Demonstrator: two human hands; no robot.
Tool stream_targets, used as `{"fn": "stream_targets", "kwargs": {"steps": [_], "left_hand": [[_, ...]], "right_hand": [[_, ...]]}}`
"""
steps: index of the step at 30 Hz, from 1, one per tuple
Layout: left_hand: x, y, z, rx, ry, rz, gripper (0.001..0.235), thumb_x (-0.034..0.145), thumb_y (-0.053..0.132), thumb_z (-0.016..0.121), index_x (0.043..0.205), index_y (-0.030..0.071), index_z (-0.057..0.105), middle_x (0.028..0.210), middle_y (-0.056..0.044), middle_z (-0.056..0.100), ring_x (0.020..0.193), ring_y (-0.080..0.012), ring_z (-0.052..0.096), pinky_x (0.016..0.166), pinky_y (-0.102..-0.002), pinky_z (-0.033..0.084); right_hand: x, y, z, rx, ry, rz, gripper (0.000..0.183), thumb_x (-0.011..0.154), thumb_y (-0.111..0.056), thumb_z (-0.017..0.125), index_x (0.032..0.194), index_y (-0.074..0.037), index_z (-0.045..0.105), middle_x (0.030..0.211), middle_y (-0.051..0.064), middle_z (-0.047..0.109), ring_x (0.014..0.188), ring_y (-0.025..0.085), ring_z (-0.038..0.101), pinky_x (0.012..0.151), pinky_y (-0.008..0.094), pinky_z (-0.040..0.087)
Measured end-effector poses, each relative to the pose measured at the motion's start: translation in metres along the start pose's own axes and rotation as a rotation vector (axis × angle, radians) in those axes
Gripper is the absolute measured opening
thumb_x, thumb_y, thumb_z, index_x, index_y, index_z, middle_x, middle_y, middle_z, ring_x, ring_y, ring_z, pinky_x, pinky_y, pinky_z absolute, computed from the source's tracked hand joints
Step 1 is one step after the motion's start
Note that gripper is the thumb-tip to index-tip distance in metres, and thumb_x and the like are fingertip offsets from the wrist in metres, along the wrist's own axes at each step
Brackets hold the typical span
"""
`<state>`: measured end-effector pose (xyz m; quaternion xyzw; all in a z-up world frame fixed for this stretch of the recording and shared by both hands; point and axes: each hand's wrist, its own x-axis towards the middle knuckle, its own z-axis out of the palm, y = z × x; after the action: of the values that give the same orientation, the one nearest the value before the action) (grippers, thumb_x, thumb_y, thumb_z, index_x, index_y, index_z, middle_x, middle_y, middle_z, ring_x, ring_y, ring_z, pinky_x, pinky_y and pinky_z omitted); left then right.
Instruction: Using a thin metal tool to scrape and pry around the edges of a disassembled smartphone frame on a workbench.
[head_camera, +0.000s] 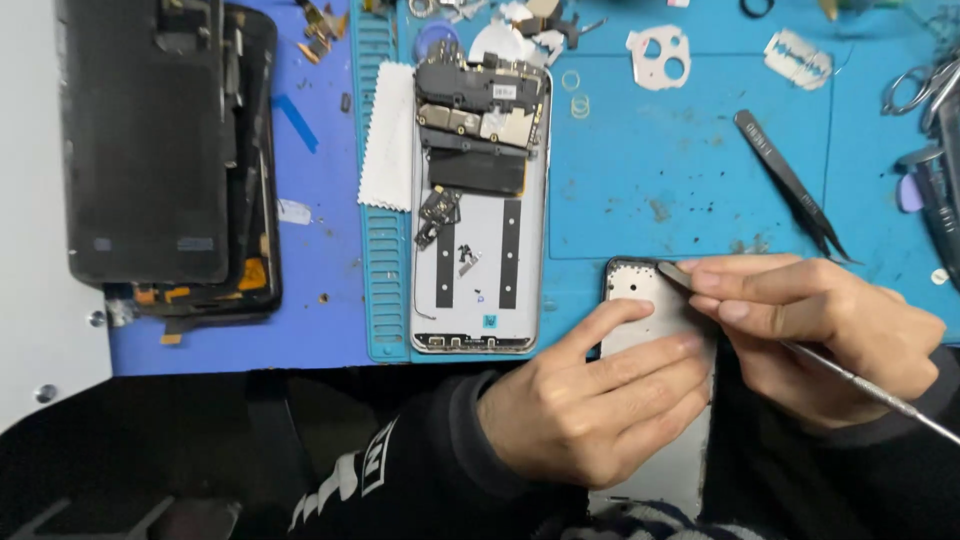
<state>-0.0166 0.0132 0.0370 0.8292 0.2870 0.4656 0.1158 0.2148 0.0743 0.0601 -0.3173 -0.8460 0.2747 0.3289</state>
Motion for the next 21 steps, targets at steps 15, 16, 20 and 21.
{"fn": "stream_targets", "kwargs": {"steps": [15,16,20,21], "left_hand": [[-0.007,-0.006,0.001,0.029,-0.03,0.001,0.016,0.095,0.006,0.068,0.107,-0.004,0.072,0.117,-0.014,0.068,0.124,-0.0265,0.062,0.111,-0.049,0.054],[-0.007,-0.006,0.001,0.027,-0.03,0.003,0.016,0.096,0.006,0.068,0.107,-0.004,0.072,0.118,-0.015,0.068,0.124,-0.0266,0.062,0.111,-0.049,0.053],[-0.007,-0.005,0.003,0.028,-0.03,0.011,0.015,0.097,0.006,0.068,0.108,-0.004,0.072,0.119,-0.014,0.068,0.125,-0.0263,0.062,0.112,-0.05,0.053],[-0.008,-0.005,0.003,0.03,-0.028,0.011,0.015,0.097,0.006,0.068,0.108,-0.004,0.072,0.119,-0.014,0.068,0.125,-0.0263,0.062,0.112,-0.05,0.053]], "right_hand": [[-0.027,0.042,-0.003,0.026,-0.164,0.089,0.022,0.084,0.012,0.067,0.101,-0.001,0.067,0.106,0.016,0.073,0.113,0.032,0.072,0.1,0.042,0.06],[-0.023,0.042,-0.005,0.018,-0.201,0.073,0.022,0.081,0.012,0.066,0.1,0.0,0.068,0.106,0.017,0.073,0.113,0.034,0.072,0.099,0.042,0.06],[-0.043,0.04,0.002,-0.024,-0.166,0.13,0.02,0.081,0.014,0.065,0.094,-0.002,0.067,0.107,0.021,0.072,0.112,0.035,0.072,0.097,0.042,0.06],[-0.041,0.041,0.001,-0.024,-0.166,0.127,0.02,0.081,0.014,0.065,0.094,-0.002,0.067,0.107,0.021,0.072,0.112,0.035,0.072,0.097,0.042,0.06]]}}
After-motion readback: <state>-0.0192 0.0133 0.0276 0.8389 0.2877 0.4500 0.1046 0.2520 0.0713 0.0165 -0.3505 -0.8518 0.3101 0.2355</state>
